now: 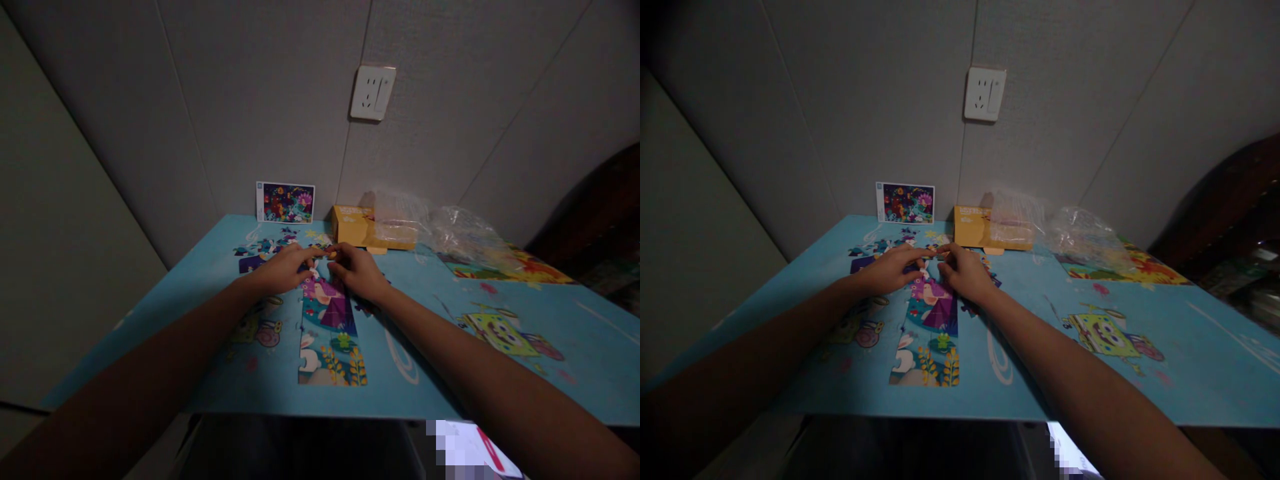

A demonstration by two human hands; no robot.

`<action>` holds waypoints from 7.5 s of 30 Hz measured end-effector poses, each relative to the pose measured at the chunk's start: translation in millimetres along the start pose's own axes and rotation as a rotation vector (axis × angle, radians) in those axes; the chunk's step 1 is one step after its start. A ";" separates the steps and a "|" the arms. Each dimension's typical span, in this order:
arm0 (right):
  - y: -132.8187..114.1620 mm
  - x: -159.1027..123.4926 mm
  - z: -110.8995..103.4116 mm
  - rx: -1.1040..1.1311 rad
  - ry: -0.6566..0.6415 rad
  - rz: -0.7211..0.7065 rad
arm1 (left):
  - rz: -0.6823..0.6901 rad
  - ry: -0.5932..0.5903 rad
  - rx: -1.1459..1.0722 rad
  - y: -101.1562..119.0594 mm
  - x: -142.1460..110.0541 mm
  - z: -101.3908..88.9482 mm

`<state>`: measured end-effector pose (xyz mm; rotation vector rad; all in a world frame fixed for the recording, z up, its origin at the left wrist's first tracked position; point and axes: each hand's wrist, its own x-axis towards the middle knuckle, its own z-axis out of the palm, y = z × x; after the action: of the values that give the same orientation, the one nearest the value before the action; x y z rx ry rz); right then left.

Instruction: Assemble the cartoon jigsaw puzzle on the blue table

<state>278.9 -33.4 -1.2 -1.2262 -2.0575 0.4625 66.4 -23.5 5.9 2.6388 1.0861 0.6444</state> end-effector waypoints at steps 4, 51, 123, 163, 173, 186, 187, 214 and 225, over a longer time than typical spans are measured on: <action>-1.0 -0.7 0.1 0.020 -0.012 -0.003 | 0.001 0.000 -0.001 0.1 -0.2 0.0; -65.1 -35.4 5.2 0.139 -0.551 -0.368 | -0.105 0.017 -0.013 -0.3 5.5 -4.4; -72.2 -40.8 11.8 -0.092 -0.455 -0.456 | -0.132 0.015 -0.019 -1.1 6.4 -1.9; -60.3 -32.1 6.4 -0.011 -0.419 -0.548 | -0.116 0.011 -0.023 -0.5 7.0 -0.6; -61.9 -32.0 7.1 0.062 -0.514 -0.592 | -0.113 0.016 -0.029 -0.6 6.9 -0.4; -64.4 -32.3 4.4 0.116 -0.577 -0.608 | -0.120 -0.012 -0.005 -0.3 6.9 -1.3; -64.8 -32.1 4.2 0.121 -0.579 -0.610 | -0.120 -0.013 -0.002 -0.2 6.9 -1.4; -7.0 -2.3 -22.2 -0.711 -0.089 0.377 | -0.102 -0.462 0.169 25.0 -4.7 -1.3; -5.0 -0.2 -19.0 -0.461 0.131 0.001 | -0.012 -0.296 0.022 16.6 -5.1 2.1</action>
<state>289.4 -36.8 15.1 -1.4730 -2.1139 -0.1026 74.3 -39.0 8.4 2.6336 1.0235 0.2282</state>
